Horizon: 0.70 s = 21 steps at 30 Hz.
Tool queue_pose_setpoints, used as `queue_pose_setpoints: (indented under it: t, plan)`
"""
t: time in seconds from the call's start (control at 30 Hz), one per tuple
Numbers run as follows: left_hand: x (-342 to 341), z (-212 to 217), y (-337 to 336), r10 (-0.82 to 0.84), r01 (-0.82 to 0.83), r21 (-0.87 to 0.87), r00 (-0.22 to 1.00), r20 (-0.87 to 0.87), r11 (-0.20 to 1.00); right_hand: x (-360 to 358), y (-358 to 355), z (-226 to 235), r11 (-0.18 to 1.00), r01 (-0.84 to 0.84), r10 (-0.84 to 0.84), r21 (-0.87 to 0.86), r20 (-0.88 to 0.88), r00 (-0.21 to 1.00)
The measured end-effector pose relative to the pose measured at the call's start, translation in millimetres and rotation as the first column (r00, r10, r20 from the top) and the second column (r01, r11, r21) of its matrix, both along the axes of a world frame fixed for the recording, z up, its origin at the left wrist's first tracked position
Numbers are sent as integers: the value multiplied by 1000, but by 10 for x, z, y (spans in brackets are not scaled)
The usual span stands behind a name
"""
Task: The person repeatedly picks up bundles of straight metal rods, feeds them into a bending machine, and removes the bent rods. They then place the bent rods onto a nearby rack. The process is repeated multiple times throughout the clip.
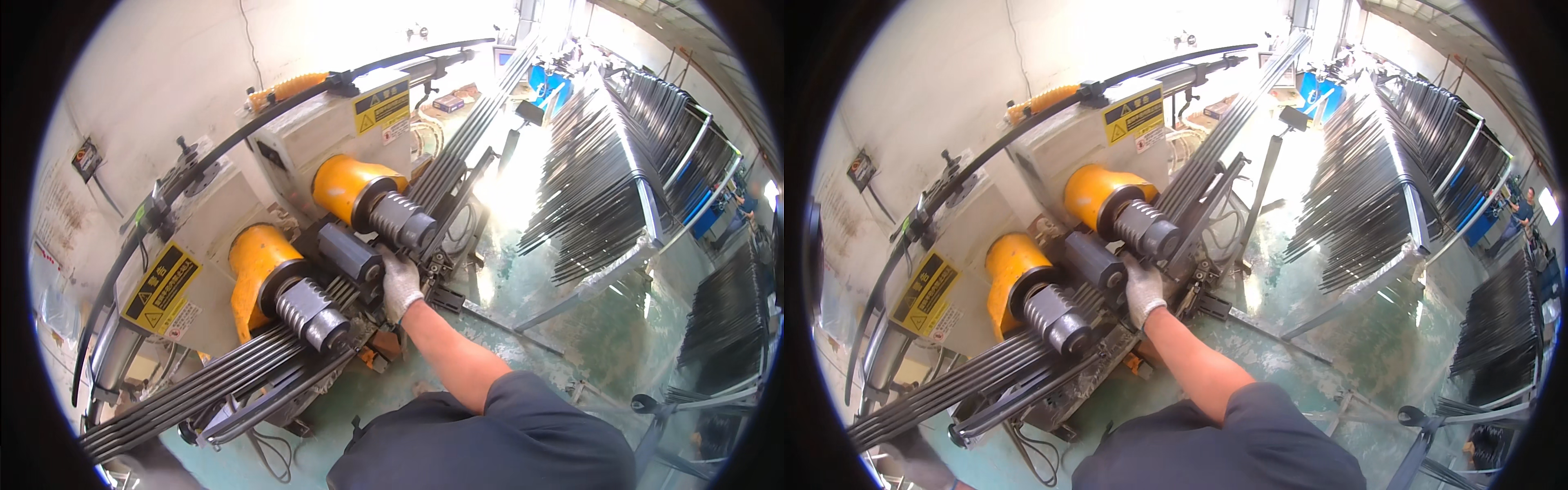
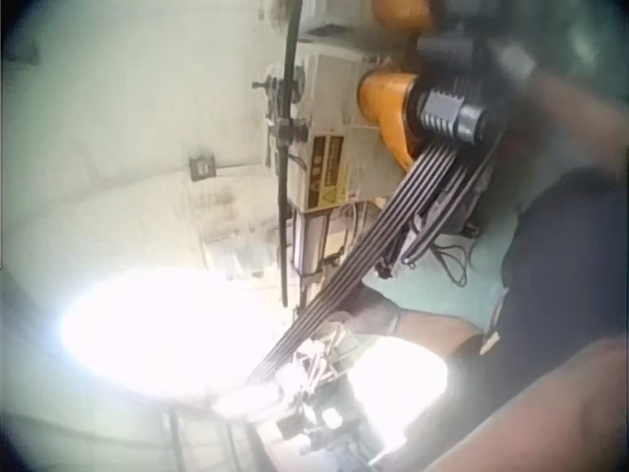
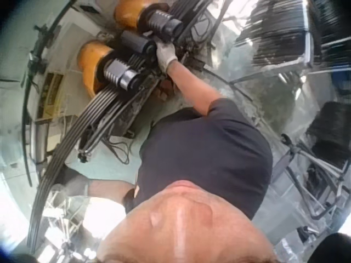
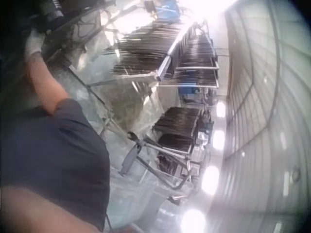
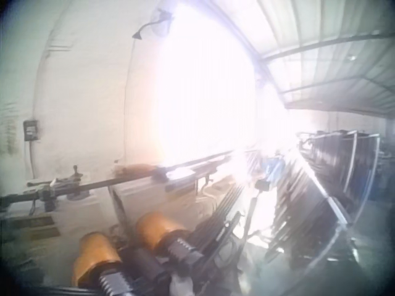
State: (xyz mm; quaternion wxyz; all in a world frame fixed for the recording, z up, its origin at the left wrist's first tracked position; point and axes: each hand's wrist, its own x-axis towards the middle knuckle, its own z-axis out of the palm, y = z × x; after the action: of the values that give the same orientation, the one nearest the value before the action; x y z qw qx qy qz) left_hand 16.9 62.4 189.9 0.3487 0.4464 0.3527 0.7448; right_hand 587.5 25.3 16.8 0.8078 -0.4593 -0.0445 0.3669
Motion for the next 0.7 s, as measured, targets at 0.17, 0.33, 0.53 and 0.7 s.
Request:
queue_pose_setpoints:
  t: [0.17, 0.33, 0.53, 0.7]
  plan:
    - [937, 788, -103, 96, -95, 29, 995, -26, 995, 14, -8, 400, 1000, -3, 2, 25, 52, 999]
    - [1610, 1110, 61, -43, 43, 1, 998, -48, 999, 194, 51, 235, 997, -49, 41, 65, 126, 991]
    - [2003, 1258, 266, 130, 66, 305, 806, -577, 950, 218, -37, 296, 990, -138, 143, -37, 222, 965]
    - [2684, 1573, 525, 120, 50, 224, 721, -682, 973, 341, 1, 94, 991, -124, 105, 47, 284, 953]
